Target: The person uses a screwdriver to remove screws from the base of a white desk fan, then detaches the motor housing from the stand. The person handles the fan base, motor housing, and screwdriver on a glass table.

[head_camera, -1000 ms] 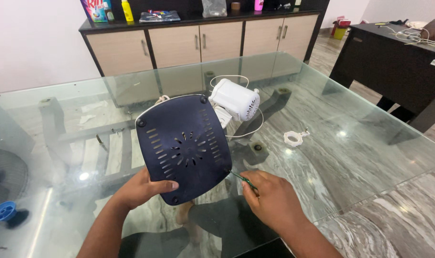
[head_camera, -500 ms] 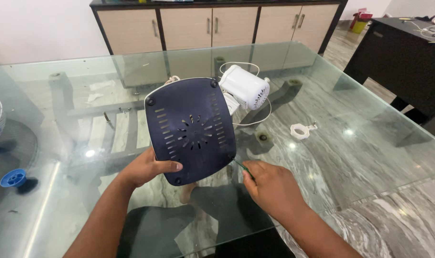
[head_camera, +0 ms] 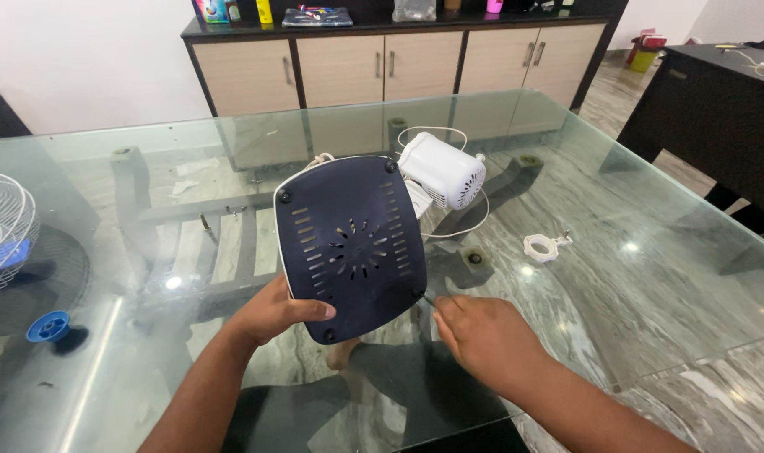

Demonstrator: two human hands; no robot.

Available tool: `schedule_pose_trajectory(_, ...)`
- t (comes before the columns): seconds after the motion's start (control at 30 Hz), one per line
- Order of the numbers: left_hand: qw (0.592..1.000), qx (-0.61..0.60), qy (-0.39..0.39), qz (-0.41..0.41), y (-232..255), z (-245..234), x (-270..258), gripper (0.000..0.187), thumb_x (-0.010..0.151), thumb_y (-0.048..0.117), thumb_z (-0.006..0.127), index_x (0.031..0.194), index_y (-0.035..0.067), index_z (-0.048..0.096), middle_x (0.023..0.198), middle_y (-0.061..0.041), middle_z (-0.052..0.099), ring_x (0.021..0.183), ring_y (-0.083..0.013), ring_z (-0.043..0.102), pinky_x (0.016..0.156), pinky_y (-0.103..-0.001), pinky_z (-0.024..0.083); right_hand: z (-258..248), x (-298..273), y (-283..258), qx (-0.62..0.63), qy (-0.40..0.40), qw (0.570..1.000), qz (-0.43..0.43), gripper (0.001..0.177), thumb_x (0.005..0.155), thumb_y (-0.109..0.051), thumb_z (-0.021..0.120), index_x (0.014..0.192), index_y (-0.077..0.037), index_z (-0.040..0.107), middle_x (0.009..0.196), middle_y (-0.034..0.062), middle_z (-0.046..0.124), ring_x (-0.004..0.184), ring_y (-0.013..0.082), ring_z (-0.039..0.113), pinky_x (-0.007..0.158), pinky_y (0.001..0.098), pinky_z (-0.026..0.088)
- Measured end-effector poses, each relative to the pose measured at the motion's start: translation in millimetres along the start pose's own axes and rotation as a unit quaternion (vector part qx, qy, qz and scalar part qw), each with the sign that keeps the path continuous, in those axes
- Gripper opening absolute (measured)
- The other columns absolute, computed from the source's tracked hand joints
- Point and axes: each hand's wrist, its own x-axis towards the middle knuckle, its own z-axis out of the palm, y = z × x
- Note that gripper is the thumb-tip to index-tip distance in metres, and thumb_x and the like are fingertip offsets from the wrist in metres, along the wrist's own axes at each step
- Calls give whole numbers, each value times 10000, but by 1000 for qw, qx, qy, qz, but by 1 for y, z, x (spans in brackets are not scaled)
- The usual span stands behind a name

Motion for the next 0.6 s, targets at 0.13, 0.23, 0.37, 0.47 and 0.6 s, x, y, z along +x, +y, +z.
schedule_pose_trajectory(0.13, 1000, 1, 13, -25, 1, 0, 0, 855, 606, 74, 794, 1416, 69, 518, 1249, -147, 702, 1189, -297, 661, 1026, -444, 506, 8, 0, -13, 99, 61, 983, 138, 229, 910, -220, 644, 1018, -46, 746, 857, 167, 750, 785, 376, 705, 705, 479, 553)
schedule_pose_trajectory(0.23, 1000, -13, -9, -4, 0, -1, 2, 849, 620, 70, 790, 1423, 37, 519, 1269, -157, 688, 1211, -309, 638, 1035, -454, 489, 11, 1, -18, 155, 93, 968, 175, 217, 900, -211, 639, 964, -42, 759, 842, 167, 754, 761, 362, 721, 704, 458, 566)
schedule_pose_trajectory(0.37, 1000, -15, 0, -10, 0, -5, 2, 865, 612, 65, 779, 1434, 41, 511, 1258, -164, 699, 1205, -325, 650, 1033, -446, 492, 11, 8, -16, 189, 73, 947, 250, 230, 896, -226, 645, 974, -59, 781, 808, 178, 754, 717, 353, 727, 688, 430, 560)
schedule_pose_trajectory(0.47, 1000, -24, -1, 0, -1, -5, 1, 874, 612, 69, 788, 1435, 51, 494, 1265, -153, 688, 1209, -312, 643, 1036, -434, 490, 7, 12, -12, 216, 7, 915, 340, 252, 907, -282, 646, 993, -95, 792, 772, 169, 764, 669, 314, 738, 674, 404, 549)
schedule_pose_trajectory(0.6, 997, 78, -1, -10, 0, -14, -2, 822, 653, 206, 839, 1405, 64, 540, 1269, -128, 721, 1218, -265, 653, 1063, -417, 471, 4, 2, -12, 259, 34, 897, 356, 277, 885, -313, 672, 991, -90, 796, 799, 143, 802, 682, 245, 759, 681, 353, 558)
